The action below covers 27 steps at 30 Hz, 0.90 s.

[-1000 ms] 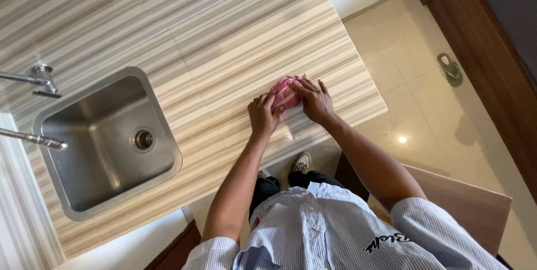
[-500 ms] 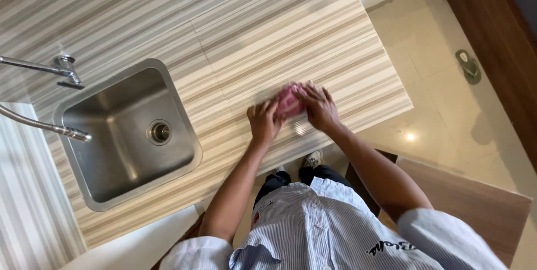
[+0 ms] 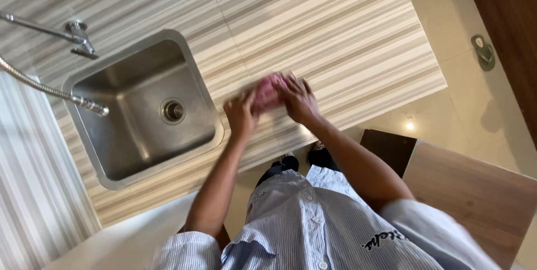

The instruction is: Cleaning a sink, a table, and the side of a cabinet with a pink cloth in a hotel room kitchenette.

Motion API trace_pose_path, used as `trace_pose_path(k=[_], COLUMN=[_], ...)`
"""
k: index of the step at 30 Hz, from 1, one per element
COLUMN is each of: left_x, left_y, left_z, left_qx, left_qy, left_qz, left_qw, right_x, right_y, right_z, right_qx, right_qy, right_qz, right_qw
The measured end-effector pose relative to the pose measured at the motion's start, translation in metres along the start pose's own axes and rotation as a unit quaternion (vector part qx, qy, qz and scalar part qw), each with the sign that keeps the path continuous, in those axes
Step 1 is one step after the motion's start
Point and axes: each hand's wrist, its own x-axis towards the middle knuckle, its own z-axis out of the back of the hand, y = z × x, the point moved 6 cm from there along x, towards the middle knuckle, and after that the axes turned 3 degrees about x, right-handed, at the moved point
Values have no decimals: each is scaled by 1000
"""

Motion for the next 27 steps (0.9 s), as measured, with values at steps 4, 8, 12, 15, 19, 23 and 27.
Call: trace_pose_path(k=[4, 8, 12, 15, 19, 23, 27], left_x=[21, -26, -66, -45, -17, 6, 7], left_y=[40, 60, 36, 40, 23, 16, -1], left_z=[4, 10, 16, 36, 23, 17, -4], left_qx=[90, -9, 0, -23, -59, 21, 64], left_qy=[-31, -9, 74, 168, 279, 14, 16], left_qz=[72, 52, 58, 158, 204, 56, -32], left_qw=[993, 999, 996, 973, 936, 998, 997], right_x=[53, 22, -46, -43, -34, -21, -13], right_y=[33, 49, 65, 69, 17, -4, 1], right_z=[-3, -22, -17, 2, 27, 74, 72], right_qx=[48, 22, 28, 60, 279, 175, 66], right_qy=[-16, 16, 2, -47, 65, 90, -40], right_qz=[-58, -21, -33, -22, -202, -263, -181], right_qw=[997, 999, 999, 997, 936, 945, 980])
